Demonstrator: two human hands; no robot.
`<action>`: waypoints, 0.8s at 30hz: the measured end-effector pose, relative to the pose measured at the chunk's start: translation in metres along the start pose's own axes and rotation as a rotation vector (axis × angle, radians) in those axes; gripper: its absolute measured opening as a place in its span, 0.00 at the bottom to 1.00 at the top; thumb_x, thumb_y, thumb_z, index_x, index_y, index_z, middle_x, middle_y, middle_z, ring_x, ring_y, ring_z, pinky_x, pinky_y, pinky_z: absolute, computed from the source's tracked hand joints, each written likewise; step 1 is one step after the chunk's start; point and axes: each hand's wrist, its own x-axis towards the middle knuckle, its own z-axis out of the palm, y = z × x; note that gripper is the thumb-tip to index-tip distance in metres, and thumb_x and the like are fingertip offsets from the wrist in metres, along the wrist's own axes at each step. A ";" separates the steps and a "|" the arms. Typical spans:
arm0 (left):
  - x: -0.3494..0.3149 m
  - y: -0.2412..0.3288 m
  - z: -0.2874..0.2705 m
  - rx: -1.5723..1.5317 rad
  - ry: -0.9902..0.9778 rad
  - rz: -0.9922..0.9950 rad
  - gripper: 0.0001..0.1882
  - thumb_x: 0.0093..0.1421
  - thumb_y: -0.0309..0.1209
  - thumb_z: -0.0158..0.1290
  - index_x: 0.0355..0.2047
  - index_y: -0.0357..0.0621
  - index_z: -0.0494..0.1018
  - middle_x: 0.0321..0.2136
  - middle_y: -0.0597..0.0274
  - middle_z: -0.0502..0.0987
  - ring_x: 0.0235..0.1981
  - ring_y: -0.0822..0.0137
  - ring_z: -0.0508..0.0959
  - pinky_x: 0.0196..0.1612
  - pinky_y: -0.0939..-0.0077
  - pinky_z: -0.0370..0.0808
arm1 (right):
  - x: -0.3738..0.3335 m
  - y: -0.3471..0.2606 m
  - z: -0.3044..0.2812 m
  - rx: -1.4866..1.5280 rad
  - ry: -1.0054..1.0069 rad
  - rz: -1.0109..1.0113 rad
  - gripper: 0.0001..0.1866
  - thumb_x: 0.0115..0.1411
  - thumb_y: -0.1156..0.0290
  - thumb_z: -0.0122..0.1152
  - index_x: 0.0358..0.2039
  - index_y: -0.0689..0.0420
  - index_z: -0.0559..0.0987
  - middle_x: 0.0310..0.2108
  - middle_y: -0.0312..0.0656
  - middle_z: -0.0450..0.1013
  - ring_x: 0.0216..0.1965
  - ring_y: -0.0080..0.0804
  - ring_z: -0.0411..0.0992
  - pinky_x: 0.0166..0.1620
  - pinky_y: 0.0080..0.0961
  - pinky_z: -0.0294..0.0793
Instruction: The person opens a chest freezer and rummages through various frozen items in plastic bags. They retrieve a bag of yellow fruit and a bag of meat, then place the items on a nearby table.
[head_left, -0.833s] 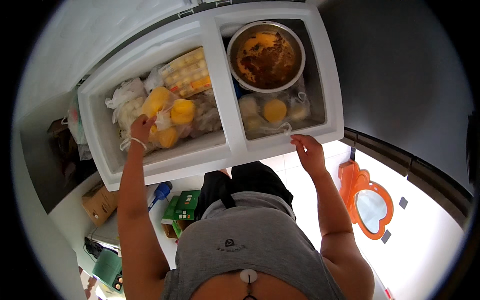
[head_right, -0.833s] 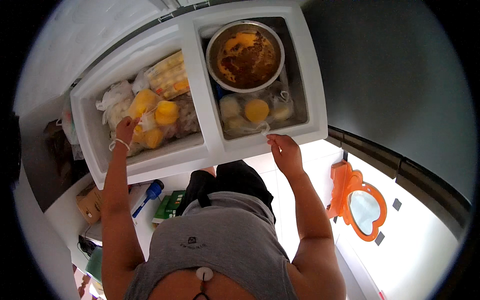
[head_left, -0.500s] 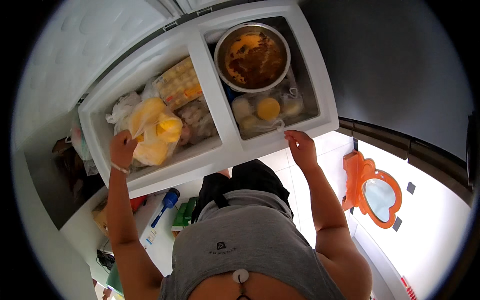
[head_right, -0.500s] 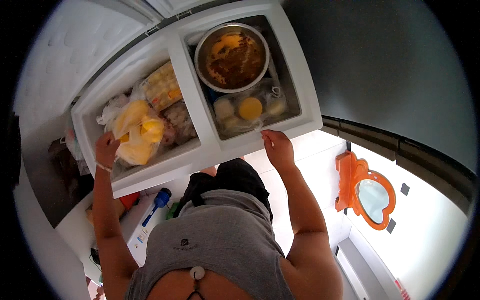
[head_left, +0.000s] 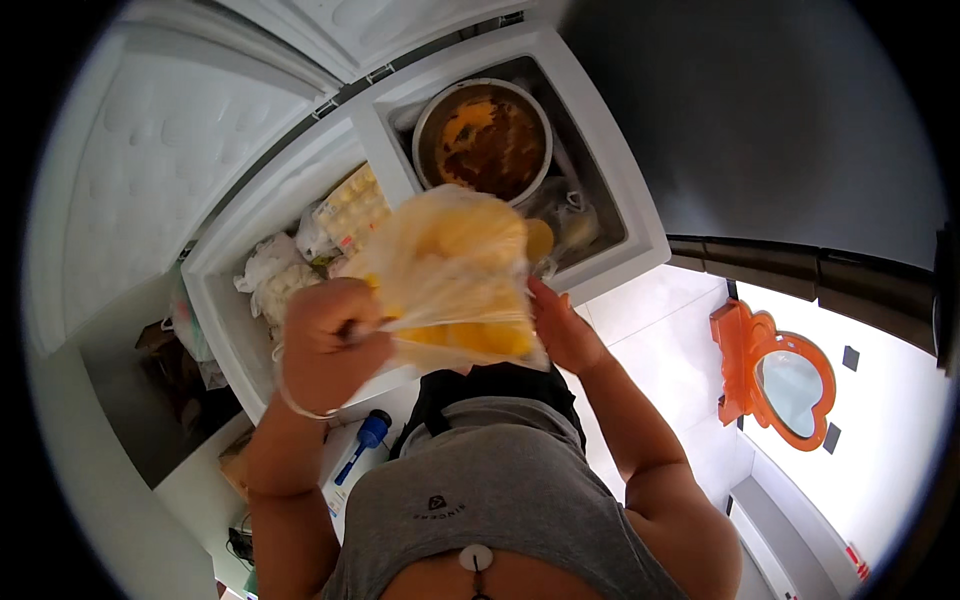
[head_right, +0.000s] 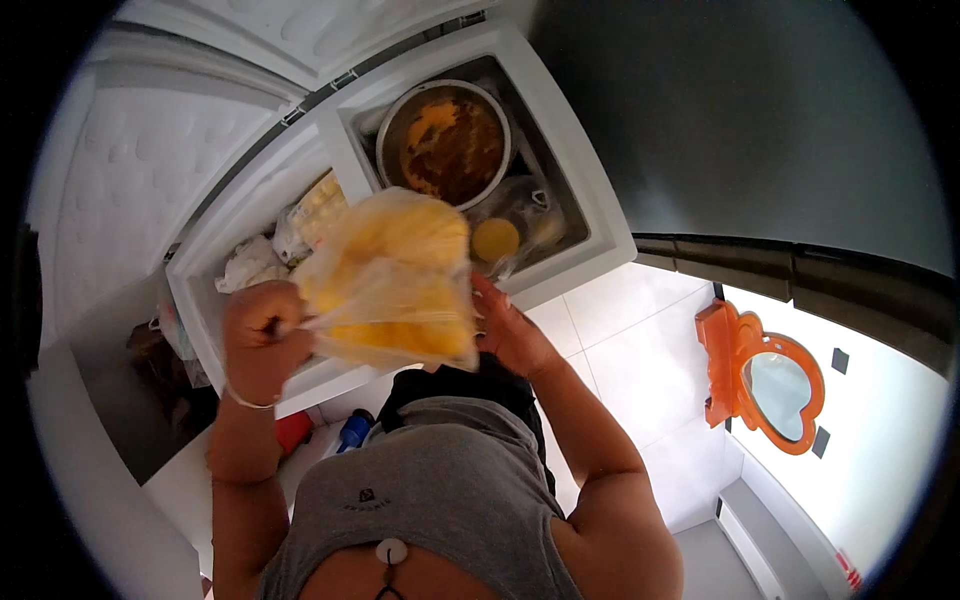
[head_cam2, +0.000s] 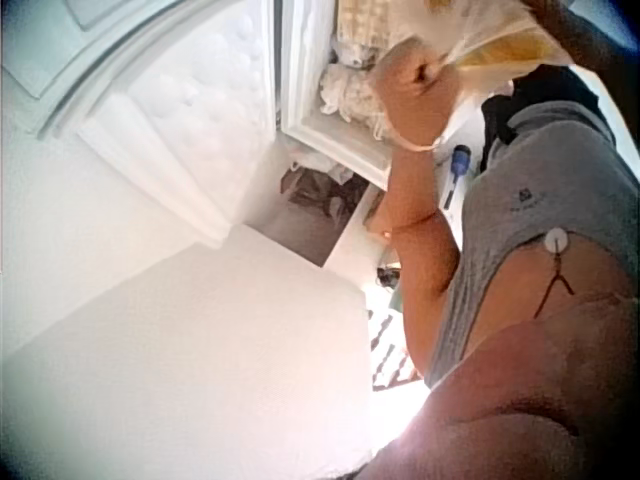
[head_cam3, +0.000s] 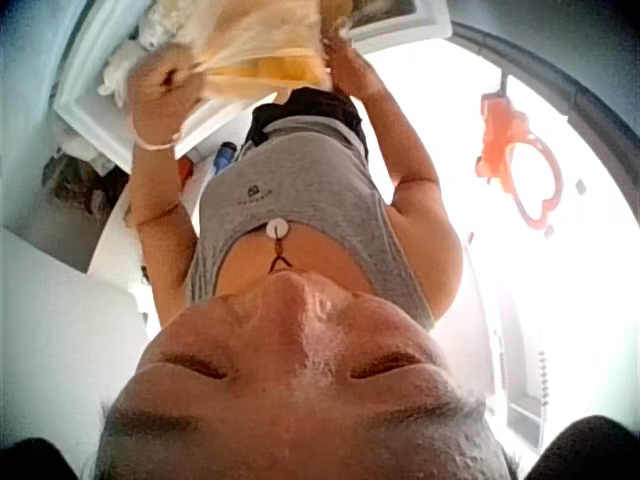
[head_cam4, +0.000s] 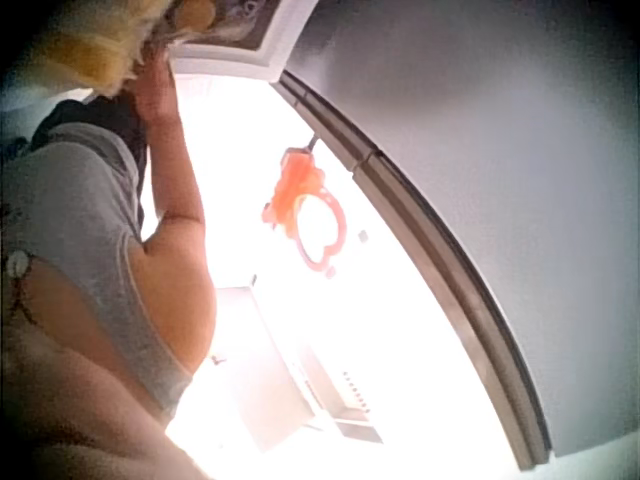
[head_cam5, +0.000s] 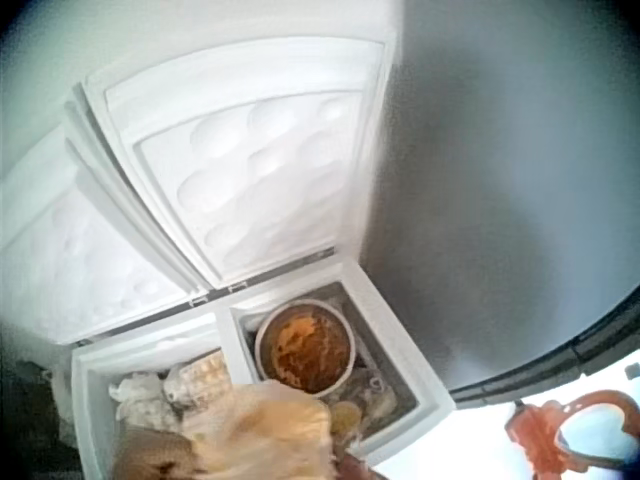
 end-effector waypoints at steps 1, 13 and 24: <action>0.010 0.004 0.016 0.018 -0.040 0.024 0.12 0.37 0.21 0.52 0.15 0.40 0.57 0.13 0.61 0.57 0.14 0.63 0.58 0.19 0.73 0.55 | -0.006 0.004 -0.003 0.122 -0.040 0.013 0.41 0.59 0.39 0.41 0.64 0.54 0.50 0.60 0.48 0.56 0.57 0.42 0.61 0.57 0.40 0.63; 0.087 -0.034 0.154 0.104 -0.129 0.158 0.08 0.43 0.23 0.52 0.21 0.37 0.62 0.19 0.49 0.65 0.23 0.47 0.68 0.24 0.62 0.64 | -0.038 -0.040 -0.014 0.237 0.480 -0.251 0.28 0.66 0.48 0.32 0.60 0.51 0.57 0.58 0.44 0.59 0.56 0.39 0.63 0.52 0.39 0.69; 0.096 -0.084 0.196 0.251 -0.150 0.029 0.08 0.47 0.26 0.53 0.25 0.35 0.66 0.26 0.43 0.70 0.30 0.45 0.72 0.33 0.59 0.70 | -0.011 -0.046 -0.019 -1.419 0.832 -0.474 0.30 0.56 0.71 0.57 0.58 0.62 0.60 0.58 0.56 0.58 0.58 0.51 0.59 0.53 0.39 0.67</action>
